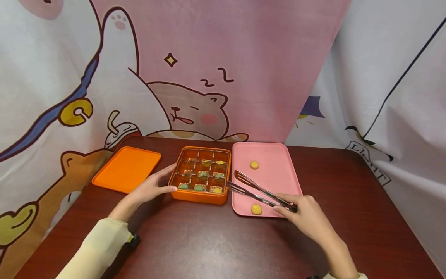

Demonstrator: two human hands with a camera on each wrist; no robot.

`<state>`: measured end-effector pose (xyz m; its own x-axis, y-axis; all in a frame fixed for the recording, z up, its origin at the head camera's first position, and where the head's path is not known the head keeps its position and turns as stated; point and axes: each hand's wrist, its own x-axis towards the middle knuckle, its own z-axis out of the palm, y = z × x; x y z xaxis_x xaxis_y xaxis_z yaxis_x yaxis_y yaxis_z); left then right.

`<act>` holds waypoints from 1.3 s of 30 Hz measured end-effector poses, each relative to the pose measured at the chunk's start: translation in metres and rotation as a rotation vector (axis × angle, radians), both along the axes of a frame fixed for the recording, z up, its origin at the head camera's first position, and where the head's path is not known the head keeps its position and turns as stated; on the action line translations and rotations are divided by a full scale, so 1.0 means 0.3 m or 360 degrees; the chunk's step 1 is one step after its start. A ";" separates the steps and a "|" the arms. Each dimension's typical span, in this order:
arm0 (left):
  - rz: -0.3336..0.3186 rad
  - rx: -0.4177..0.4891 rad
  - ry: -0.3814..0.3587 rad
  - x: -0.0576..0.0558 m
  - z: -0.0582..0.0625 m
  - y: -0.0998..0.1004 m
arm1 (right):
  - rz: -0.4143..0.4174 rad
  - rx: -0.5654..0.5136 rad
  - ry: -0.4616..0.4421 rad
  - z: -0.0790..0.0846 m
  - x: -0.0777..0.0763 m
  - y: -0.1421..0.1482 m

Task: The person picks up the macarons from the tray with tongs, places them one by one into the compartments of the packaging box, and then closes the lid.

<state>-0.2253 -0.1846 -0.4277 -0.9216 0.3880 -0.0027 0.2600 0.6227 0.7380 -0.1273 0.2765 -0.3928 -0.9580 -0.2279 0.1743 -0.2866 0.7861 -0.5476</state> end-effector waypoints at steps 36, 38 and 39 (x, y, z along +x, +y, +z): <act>0.0009 0.0015 -0.0023 -0.001 0.002 0.004 | -0.0010 0.0199 -0.0168 -0.076 0.048 0.254; 0.0012 0.0017 -0.0026 0.000 0.003 0.004 | -0.0003 0.0191 -0.0113 -0.081 0.047 0.256; 0.0013 0.0020 -0.0028 0.000 0.003 0.005 | -0.0002 0.0190 -0.0082 -0.083 0.047 0.257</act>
